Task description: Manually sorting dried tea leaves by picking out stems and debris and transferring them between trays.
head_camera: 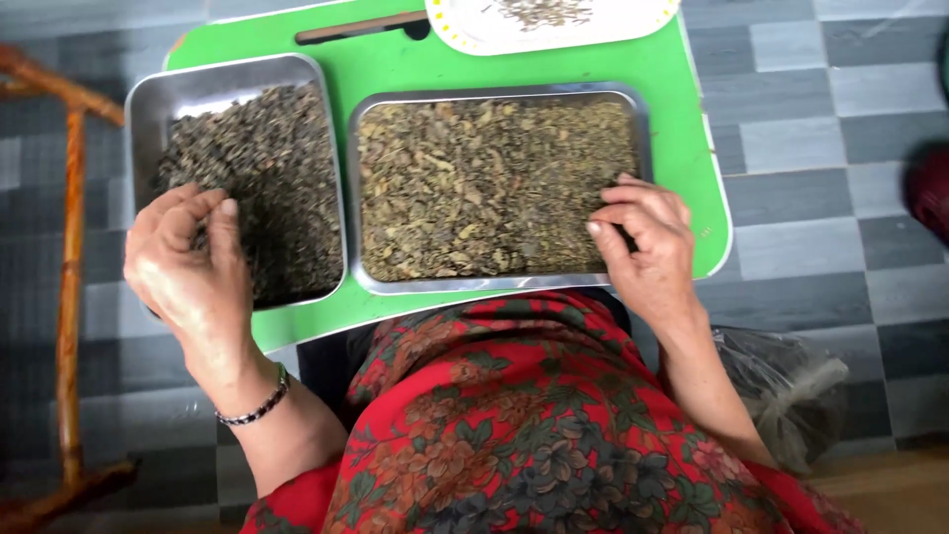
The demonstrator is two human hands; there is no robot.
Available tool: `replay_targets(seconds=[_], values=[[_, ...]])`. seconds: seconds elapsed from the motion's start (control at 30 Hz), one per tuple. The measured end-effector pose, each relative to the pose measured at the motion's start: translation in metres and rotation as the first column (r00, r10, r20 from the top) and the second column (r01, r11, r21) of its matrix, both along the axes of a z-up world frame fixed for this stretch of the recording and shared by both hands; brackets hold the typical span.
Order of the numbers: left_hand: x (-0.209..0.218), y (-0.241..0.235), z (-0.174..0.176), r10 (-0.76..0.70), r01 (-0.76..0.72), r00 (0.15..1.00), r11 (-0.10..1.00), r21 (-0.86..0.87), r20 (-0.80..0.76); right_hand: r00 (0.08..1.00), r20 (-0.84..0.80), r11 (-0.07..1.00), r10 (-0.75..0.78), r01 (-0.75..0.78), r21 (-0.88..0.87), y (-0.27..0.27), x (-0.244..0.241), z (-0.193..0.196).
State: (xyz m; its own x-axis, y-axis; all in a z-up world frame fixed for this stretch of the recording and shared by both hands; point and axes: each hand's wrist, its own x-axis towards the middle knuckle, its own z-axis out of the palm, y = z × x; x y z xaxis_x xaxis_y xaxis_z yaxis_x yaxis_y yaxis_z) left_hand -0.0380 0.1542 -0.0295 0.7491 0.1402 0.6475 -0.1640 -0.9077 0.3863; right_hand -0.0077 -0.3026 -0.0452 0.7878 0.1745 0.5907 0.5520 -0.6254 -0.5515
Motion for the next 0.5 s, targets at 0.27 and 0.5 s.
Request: replay_targets(seconds=[0.27, 0.5], values=[[0.051, -0.162, 0.052, -0.369, 0.368, 0.929, 0.93, 0.015, 0.028, 0.999, -0.042, 1.0, 0.007, -0.008, -0.029, 0.0, -0.002, 0.0], [0.08, -0.231, 0.028, -0.592, 0.641, 0.732, 0.766, 0.05, -0.338, 0.997, -0.071, 0.999, -0.007, 0.004, -0.039, 0.002, -0.005, 0.005]])
